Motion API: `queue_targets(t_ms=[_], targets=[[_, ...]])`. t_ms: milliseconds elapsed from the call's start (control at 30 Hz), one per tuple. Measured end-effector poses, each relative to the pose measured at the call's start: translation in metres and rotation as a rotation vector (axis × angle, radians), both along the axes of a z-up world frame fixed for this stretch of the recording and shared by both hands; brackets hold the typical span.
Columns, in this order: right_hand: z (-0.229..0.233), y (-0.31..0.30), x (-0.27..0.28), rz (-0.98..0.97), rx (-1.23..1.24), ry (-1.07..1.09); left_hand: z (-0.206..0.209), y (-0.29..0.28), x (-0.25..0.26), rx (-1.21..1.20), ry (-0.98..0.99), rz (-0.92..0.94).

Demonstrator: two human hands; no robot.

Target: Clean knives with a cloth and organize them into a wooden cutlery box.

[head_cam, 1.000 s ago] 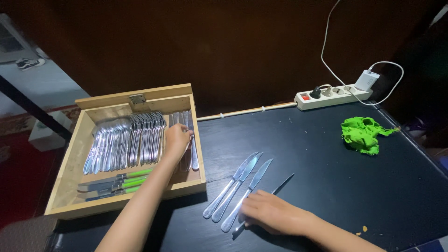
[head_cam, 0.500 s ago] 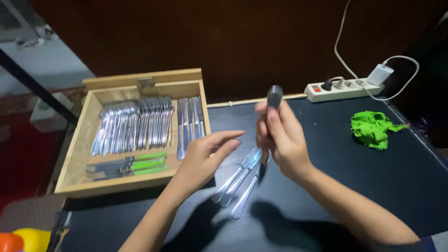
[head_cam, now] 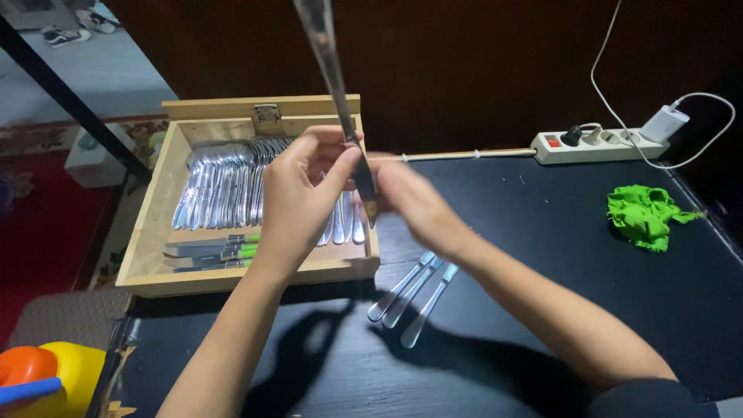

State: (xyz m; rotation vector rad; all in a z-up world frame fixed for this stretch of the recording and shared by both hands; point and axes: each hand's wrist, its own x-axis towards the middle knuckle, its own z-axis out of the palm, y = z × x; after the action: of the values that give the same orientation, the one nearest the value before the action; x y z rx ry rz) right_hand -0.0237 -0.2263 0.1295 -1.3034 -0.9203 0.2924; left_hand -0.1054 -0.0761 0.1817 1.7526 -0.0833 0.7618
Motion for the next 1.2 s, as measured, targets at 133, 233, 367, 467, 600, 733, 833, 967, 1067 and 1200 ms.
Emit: queue_targets(t_ms=[133, 233, 367, 467, 600, 733, 833, 967, 1067, 1200], targets=[[-0.044, -0.006, 0.0, 0.121, -0.137, 0.072, -0.036, 0.022, 0.022, -0.086, 0.097, -0.019], [-0.054, -0.019, -0.001, 0.147, -0.249, 0.154, -0.069, 0.048, 0.046, -0.208, 0.222, -0.062], [-0.048, -0.053, 0.001, -0.033, -0.415, -0.027, -0.116, 0.085, 0.081, -0.264, 0.484, -0.007], [-0.066, -0.08, 0.008, -0.154, -0.54, -0.191, -0.151, 0.096, 0.108, -0.207, 0.619, 0.035], [-0.077, -0.11, 0.002, -0.222, -0.746, -0.436, -0.189, 0.103, 0.143, -0.184, 0.738, 0.117], [-0.101, -0.134, 0.006, -0.155, -0.834, -0.691, -0.21, 0.104, 0.162, 0.012, 0.783, 0.176], [-0.077, -0.131, -0.006, -0.003, -0.737, -0.811, -0.18, 0.088, 0.143, 0.038, 0.816, 0.127], [-0.074, -0.129, -0.01, -0.011, -0.762, -0.89, -0.15, 0.067, 0.132, 0.145, 0.847, 0.192], [-0.08, -0.129, -0.011, -0.022, -0.774, -0.931, -0.146, 0.063, 0.133, 0.223, 0.86, 0.219], [-0.087, -0.129, -0.011, -0.044, -0.692, -0.993, -0.169, 0.07, 0.139, 0.548, 0.648, 0.3]])
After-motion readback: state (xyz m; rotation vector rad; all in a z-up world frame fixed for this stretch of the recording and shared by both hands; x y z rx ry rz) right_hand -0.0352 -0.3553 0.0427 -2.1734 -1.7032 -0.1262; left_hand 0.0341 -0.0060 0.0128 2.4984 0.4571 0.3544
